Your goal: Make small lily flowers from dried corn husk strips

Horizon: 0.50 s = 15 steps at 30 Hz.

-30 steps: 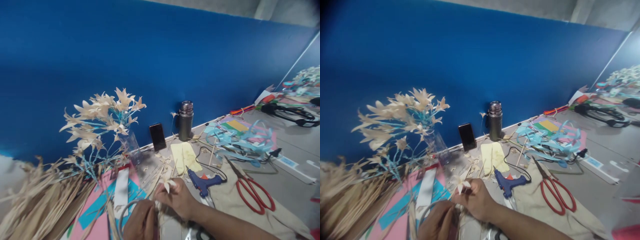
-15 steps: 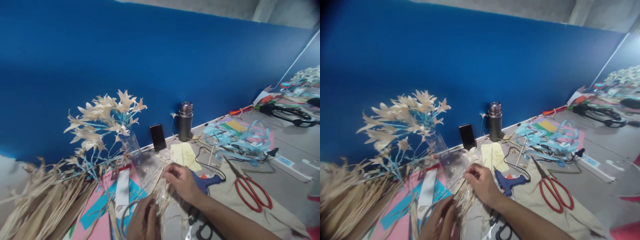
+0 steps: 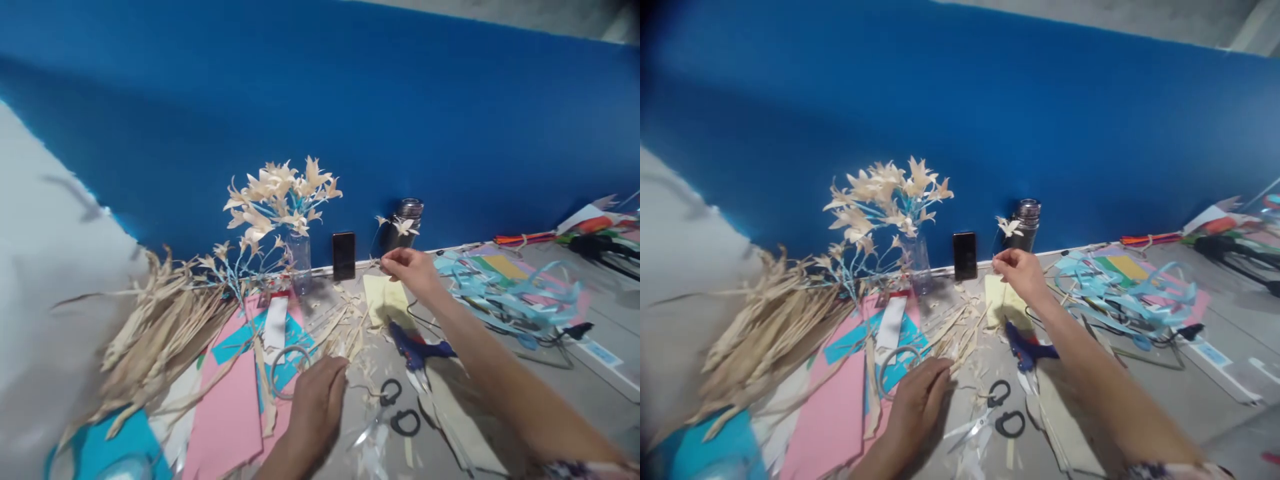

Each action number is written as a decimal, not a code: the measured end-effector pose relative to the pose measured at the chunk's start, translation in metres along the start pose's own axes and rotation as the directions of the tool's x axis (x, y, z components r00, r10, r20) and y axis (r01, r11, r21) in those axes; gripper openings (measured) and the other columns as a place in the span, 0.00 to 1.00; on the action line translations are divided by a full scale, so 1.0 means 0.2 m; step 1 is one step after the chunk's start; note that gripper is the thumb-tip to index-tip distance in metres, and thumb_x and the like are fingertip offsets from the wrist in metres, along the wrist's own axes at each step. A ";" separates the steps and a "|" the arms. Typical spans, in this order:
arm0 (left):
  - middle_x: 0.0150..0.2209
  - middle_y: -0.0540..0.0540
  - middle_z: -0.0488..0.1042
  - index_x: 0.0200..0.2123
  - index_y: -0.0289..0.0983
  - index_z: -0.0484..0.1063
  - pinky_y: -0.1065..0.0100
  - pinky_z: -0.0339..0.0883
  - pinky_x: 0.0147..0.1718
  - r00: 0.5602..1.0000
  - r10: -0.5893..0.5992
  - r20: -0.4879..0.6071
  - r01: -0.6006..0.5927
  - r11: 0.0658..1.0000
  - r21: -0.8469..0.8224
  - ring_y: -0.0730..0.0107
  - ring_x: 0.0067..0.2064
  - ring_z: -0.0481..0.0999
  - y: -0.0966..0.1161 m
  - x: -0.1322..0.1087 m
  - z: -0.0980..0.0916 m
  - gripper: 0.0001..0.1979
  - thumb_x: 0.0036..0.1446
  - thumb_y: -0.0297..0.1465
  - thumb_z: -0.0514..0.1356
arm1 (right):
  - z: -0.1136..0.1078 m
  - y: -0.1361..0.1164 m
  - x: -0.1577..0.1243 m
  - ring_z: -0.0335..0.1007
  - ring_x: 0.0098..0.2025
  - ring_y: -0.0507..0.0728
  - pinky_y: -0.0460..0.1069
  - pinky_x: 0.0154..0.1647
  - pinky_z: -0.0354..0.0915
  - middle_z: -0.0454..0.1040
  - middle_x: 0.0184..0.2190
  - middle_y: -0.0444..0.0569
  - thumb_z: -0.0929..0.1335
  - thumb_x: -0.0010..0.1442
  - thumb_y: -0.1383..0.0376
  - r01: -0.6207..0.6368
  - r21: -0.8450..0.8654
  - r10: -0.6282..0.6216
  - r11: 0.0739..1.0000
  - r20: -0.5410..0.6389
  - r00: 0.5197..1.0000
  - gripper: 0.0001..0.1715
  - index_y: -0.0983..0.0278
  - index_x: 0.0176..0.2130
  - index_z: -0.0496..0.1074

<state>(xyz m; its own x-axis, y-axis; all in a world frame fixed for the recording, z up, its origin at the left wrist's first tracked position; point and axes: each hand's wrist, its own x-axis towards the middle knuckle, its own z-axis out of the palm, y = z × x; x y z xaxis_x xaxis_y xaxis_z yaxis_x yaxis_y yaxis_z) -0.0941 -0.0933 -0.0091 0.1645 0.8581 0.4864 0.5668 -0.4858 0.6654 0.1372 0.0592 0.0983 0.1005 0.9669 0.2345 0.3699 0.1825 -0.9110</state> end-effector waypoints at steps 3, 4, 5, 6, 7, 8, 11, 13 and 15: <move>0.36 0.42 0.82 0.39 0.38 0.78 0.68 0.74 0.37 0.999 0.033 -0.013 -0.033 0.999 0.019 0.64 0.37 0.81 -0.01 -0.01 0.00 0.12 0.64 0.29 0.53 | 0.06 0.05 0.11 0.74 0.26 0.53 0.43 0.23 0.68 0.77 0.23 0.47 0.72 0.53 0.65 -0.036 -0.076 0.039 0.996 0.038 0.999 0.07 0.67 0.32 0.77; 0.35 0.43 0.82 0.39 0.39 0.78 0.68 0.74 0.37 0.999 0.046 -0.022 -0.045 0.999 0.024 0.64 0.36 0.81 -0.01 0.00 0.00 0.12 0.64 0.29 0.53 | 0.09 0.07 0.15 0.74 0.25 0.52 0.42 0.22 0.67 0.77 0.22 0.47 0.71 0.53 0.67 -0.044 -0.091 0.048 0.995 0.048 0.998 0.04 0.67 0.31 0.76; 0.35 0.43 0.82 0.39 0.39 0.77 0.69 0.75 0.36 0.998 0.063 -0.029 -0.062 0.998 0.027 0.64 0.36 0.81 -0.01 0.00 0.00 0.11 0.64 0.29 0.54 | 0.13 0.10 0.18 0.74 0.24 0.52 0.42 0.21 0.67 0.77 0.22 0.48 0.71 0.53 0.69 -0.049 -0.104 0.055 0.993 0.056 0.997 0.03 0.68 0.29 0.76; 0.35 0.43 0.82 0.39 0.39 0.78 0.69 0.75 0.36 0.996 0.084 -0.037 -0.083 0.996 0.030 0.64 0.36 0.82 -0.02 0.00 0.00 0.11 0.64 0.29 0.54 | 0.17 0.12 0.21 0.74 0.24 0.52 0.42 0.21 0.67 0.77 0.22 0.48 0.71 0.54 0.70 -0.058 -0.117 0.066 0.991 0.067 0.996 0.03 0.68 0.28 0.75; 0.35 0.43 0.82 0.39 0.39 0.78 0.69 0.75 0.36 0.994 0.107 -0.039 -0.105 0.994 0.032 0.64 0.36 0.82 -0.03 0.00 0.00 0.11 0.64 0.29 0.54 | 0.22 0.15 0.24 0.74 0.24 0.52 0.42 0.22 0.67 0.78 0.22 0.48 0.70 0.54 0.71 -0.067 -0.127 0.076 0.990 0.070 0.995 0.03 0.68 0.29 0.75; 0.35 0.43 0.82 0.39 0.40 0.78 0.69 0.76 0.36 0.991 0.128 -0.037 -0.127 0.991 0.034 0.64 0.36 0.82 -0.05 0.00 0.01 0.11 0.64 0.30 0.54 | 0.26 0.18 0.26 0.75 0.24 0.52 0.41 0.22 0.67 0.78 0.22 0.48 0.70 0.55 0.71 -0.075 -0.137 0.086 0.988 0.076 0.993 0.03 0.68 0.29 0.75; 0.36 0.42 0.83 0.40 0.40 0.79 0.69 0.76 0.36 0.988 0.151 -0.040 -0.149 0.988 0.048 0.63 0.36 0.82 -0.11 -0.01 0.03 0.12 0.64 0.32 0.54 | 0.39 0.24 0.29 0.75 0.22 0.51 0.42 0.24 0.67 0.79 0.22 0.48 0.69 0.57 0.71 -0.083 -0.169 0.098 0.982 0.086 0.991 0.04 0.68 0.30 0.76; 0.36 0.41 0.83 0.41 0.39 0.79 0.68 0.77 0.38 0.987 0.137 -0.087 -0.133 0.990 0.053 0.62 0.37 0.82 -0.16 -0.02 0.06 0.14 0.66 0.34 0.53 | 0.43 0.25 0.30 0.75 0.22 0.52 0.42 0.25 0.67 0.79 0.22 0.48 0.69 0.58 0.71 -0.075 -0.188 0.092 0.979 0.083 0.992 0.05 0.67 0.31 0.76; 0.35 0.41 0.83 0.40 0.39 0.79 0.67 0.77 0.39 0.982 0.129 -0.138 -0.124 0.991 0.048 0.62 0.36 0.82 -0.21 -0.03 0.09 0.16 0.66 0.37 0.52 | 0.44 0.25 0.31 0.75 0.23 0.52 0.43 0.26 0.67 0.79 0.21 0.48 0.68 0.59 0.72 -0.059 -0.209 0.075 0.976 0.068 0.995 0.06 0.67 0.32 0.76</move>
<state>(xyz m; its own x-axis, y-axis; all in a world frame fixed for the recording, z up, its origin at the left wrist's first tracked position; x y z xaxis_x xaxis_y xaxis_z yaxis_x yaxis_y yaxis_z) -0.1039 -0.0754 -0.0495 0.1234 0.7570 0.6416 0.5802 -0.5796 0.5722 0.0801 0.1438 0.0369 0.0646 0.9877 0.1421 0.5485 0.0839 -0.8319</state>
